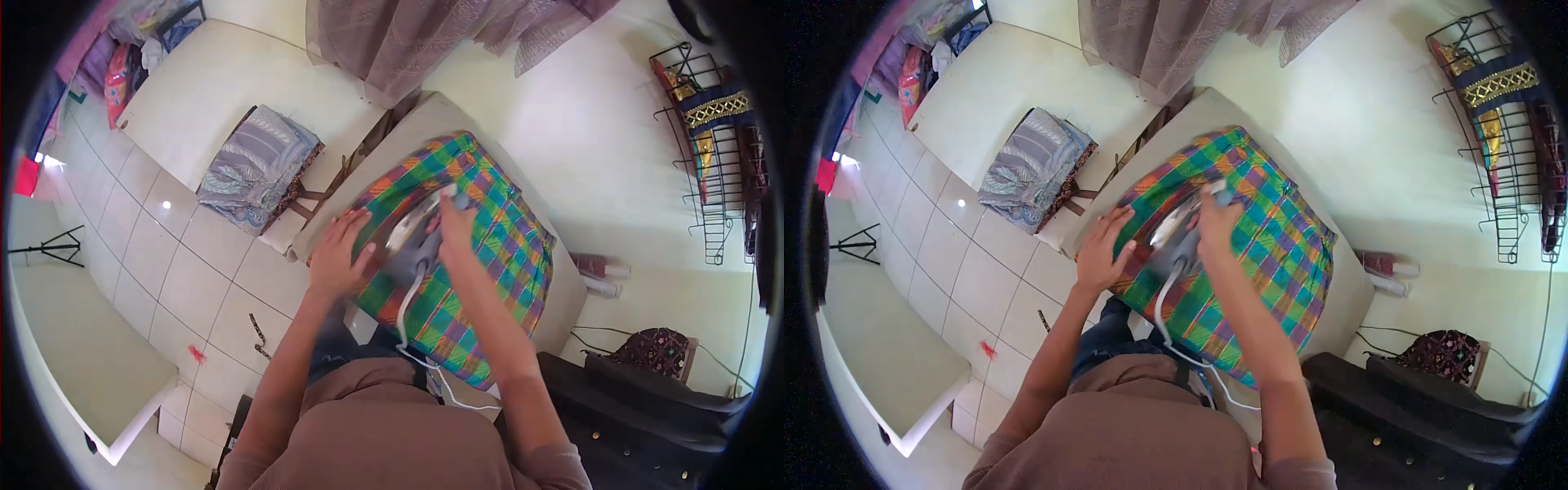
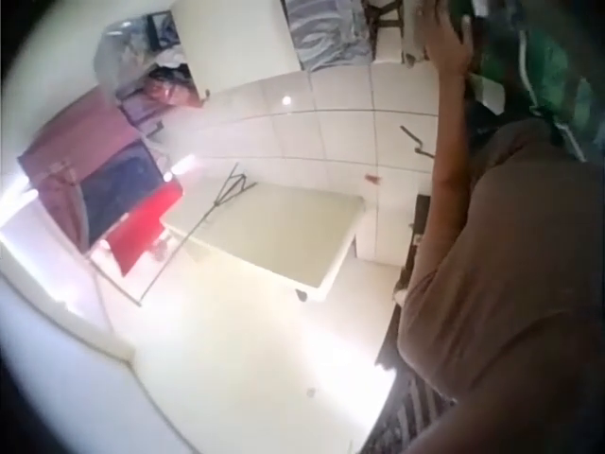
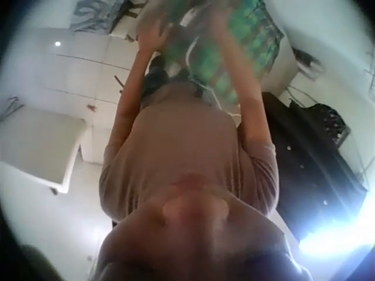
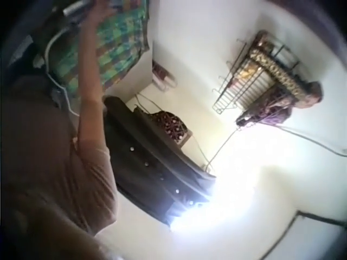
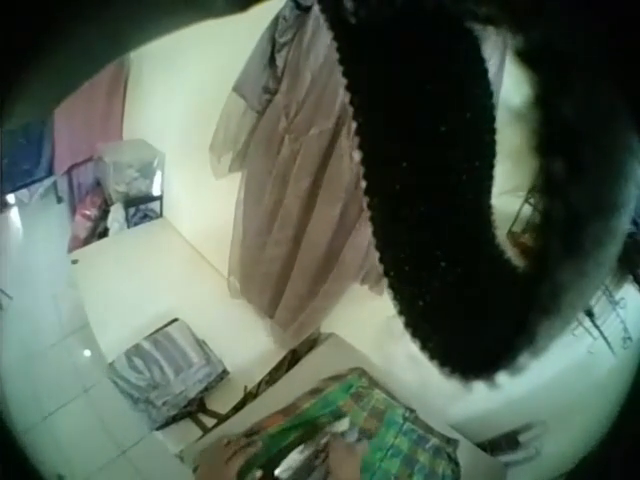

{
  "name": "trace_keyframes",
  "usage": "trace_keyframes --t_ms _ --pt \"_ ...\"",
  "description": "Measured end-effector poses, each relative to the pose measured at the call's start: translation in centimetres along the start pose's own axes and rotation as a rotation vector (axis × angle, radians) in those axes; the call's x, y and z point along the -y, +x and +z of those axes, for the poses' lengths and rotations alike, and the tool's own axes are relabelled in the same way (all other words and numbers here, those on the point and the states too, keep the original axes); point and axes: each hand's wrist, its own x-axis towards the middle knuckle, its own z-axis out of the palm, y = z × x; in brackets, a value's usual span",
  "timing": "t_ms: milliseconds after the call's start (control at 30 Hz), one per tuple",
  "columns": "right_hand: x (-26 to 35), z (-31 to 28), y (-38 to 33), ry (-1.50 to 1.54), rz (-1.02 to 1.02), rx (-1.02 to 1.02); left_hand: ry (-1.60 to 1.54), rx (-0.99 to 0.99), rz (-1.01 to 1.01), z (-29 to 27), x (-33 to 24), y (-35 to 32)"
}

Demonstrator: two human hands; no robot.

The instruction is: Ironing a plaid garment on a flat surface.

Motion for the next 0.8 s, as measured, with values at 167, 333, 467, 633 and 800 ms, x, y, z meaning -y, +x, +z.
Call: trace_keyframes --t_ms 167,333,467,633,800 --pt "-1.6 2.3 -10.7 -0.057 0.167 0.081 -0.258 0.001 -0.009 -0.8 1.0 0.2" --pt "-1.2 5.6 -7.3 0.034 0.036 0.028 -0.45 -0.018 0.037 -1.0 2.2 0.1" --pt "0.1 7.5 -0.6 0.094 -0.02 -0.07 -0.361 0.041 0.088 -0.8 1.7 0.4" --pt "-4.7 7.9 7.5 -0.023 -0.309 -0.339 -0.344 0.07 0.141 -0.5 0.4 0.8" --pt "-4.7 6.6 -2.3 0.053 0.014 -0.039 -0.258 0.108 0.199 -1.1 1.5 0.1"
